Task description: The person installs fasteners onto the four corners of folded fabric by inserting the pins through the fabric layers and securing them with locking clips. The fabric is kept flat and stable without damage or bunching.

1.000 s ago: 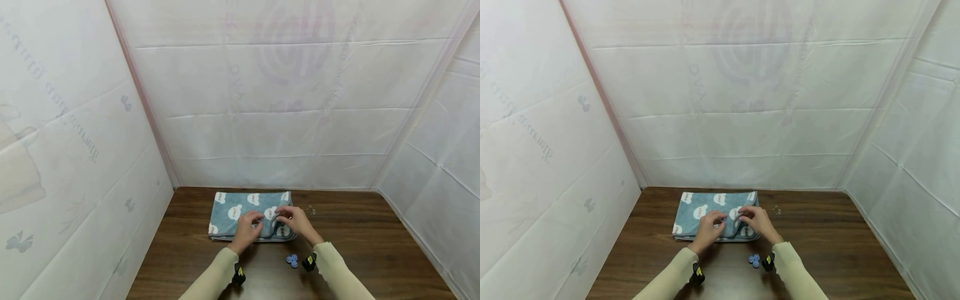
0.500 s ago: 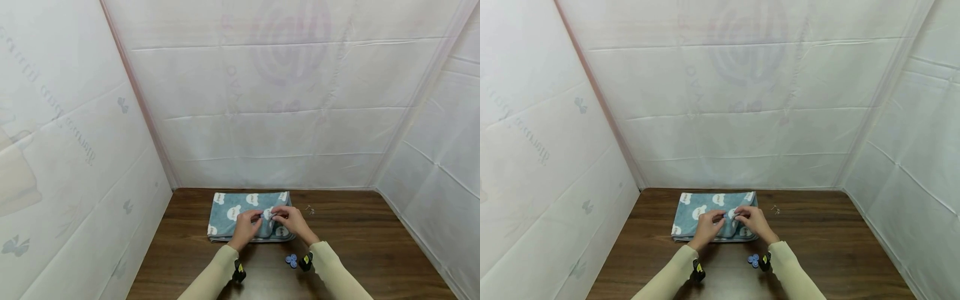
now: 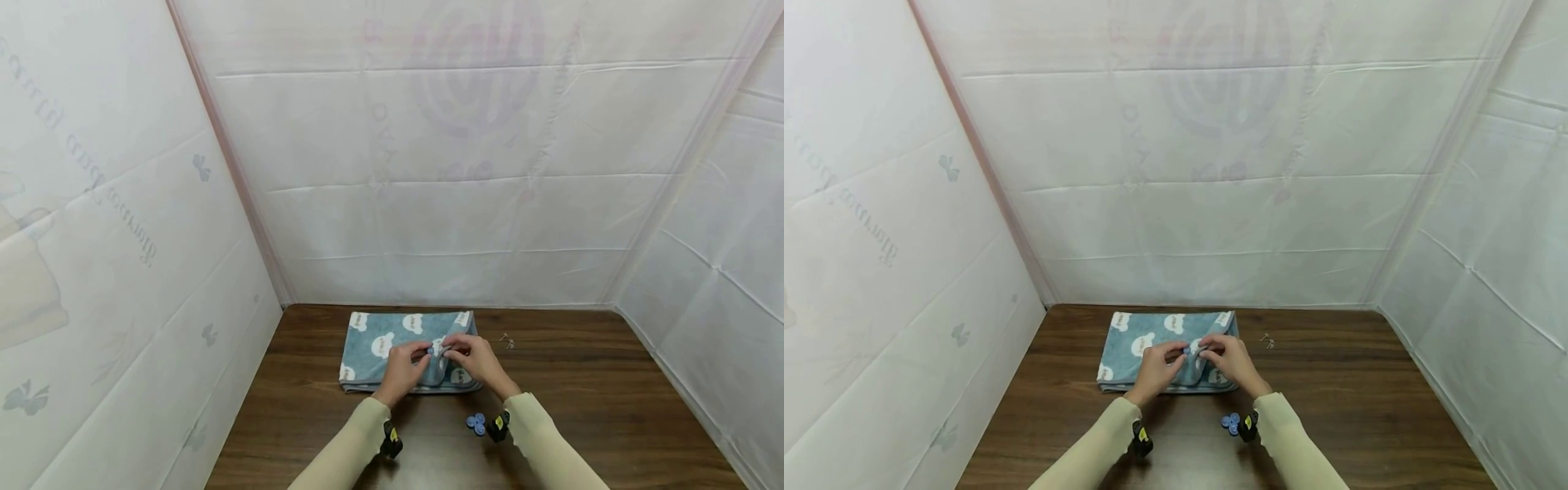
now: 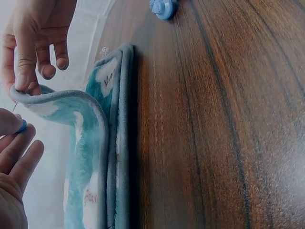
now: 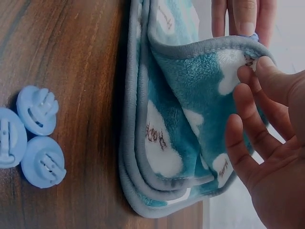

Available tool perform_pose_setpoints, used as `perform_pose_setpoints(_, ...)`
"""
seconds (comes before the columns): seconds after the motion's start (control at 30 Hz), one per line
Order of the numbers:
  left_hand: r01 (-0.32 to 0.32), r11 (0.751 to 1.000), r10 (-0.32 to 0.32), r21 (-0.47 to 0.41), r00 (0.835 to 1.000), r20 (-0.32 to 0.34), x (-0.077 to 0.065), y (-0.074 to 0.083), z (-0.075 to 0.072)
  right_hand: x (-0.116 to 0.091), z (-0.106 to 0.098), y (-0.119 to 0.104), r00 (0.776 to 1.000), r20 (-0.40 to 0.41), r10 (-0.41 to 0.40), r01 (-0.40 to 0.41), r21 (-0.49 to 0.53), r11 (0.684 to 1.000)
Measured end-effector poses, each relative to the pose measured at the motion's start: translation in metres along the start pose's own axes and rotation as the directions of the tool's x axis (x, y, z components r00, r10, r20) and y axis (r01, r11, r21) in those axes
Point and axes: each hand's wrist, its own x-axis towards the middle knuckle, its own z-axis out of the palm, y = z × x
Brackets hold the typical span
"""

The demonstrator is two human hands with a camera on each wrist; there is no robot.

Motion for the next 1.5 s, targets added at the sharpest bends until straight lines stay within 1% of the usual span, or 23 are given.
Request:
perform_pose_setpoints(0.17, -0.019, 1.000, 0.019, -0.004, 1.000, 0.006, 0.0002, 0.0007, 0.0023, -0.0002, 0.0007, 0.0006, 1.000, -0.005, -0.003, 0.003, -0.002, 1.000)
perform_pose_setpoints(0.4, -0.043, 0.999, 0.043, -0.011, 0.999, -0.018, 0.0003, 0.0008, 0.0040, -0.0006, 0.0001, 0.0003, 1.000, -0.003, 0.026, -0.026, -0.006, 1.000)
perform_pose_setpoints(0.5, -0.037, 0.999, 0.037, -0.019, 0.999, -0.013, 0.0002, 0.0010, 0.0040, -0.0010, -0.0003, 0.0002, 1.000, -0.003, 0.027, -0.027, -0.011, 1.000)
perform_pose_setpoints(0.73, -0.017, 1.000, 0.017, -0.021, 1.000, 0.003, -0.0003, 0.0011, 0.0036, -0.0014, 0.0000, 0.0016, 1.000, -0.001, -0.002, 0.002, -0.002, 1.000)
perform_pose_setpoints(1.0, -0.041, 0.999, 0.041, 0.035, 0.999, 0.000, 0.0012, 0.0020, 0.0028, -0.0015, 0.0002, 0.0002, 1.000, 0.006, 0.002, -0.002, -0.015, 1.000)
perform_pose_setpoints(1.23, -0.010, 1.000, 0.010, -0.012, 0.999, -0.042, 0.0020, -0.0011, 0.0025, -0.0012, 0.0003, 0.0012, 1.000, 0.014, 0.009, -0.009, -0.016, 1.000)
perform_pose_setpoints(1.4, -0.004, 1.000, 0.004, -0.029, 1.000, -0.030, 0.0013, -0.0029, 0.0026, -0.0014, 0.0007, 0.0023, 1.000, 0.009, 0.005, -0.004, -0.023, 1.000)
perform_pose_setpoints(1.5, -0.006, 1.000, 0.005, -0.023, 1.000, -0.023, 0.0006, -0.0034, 0.0031, -0.0018, 0.0010, 0.0021, 1.000, 0.006, 0.003, -0.003, -0.025, 1.000)
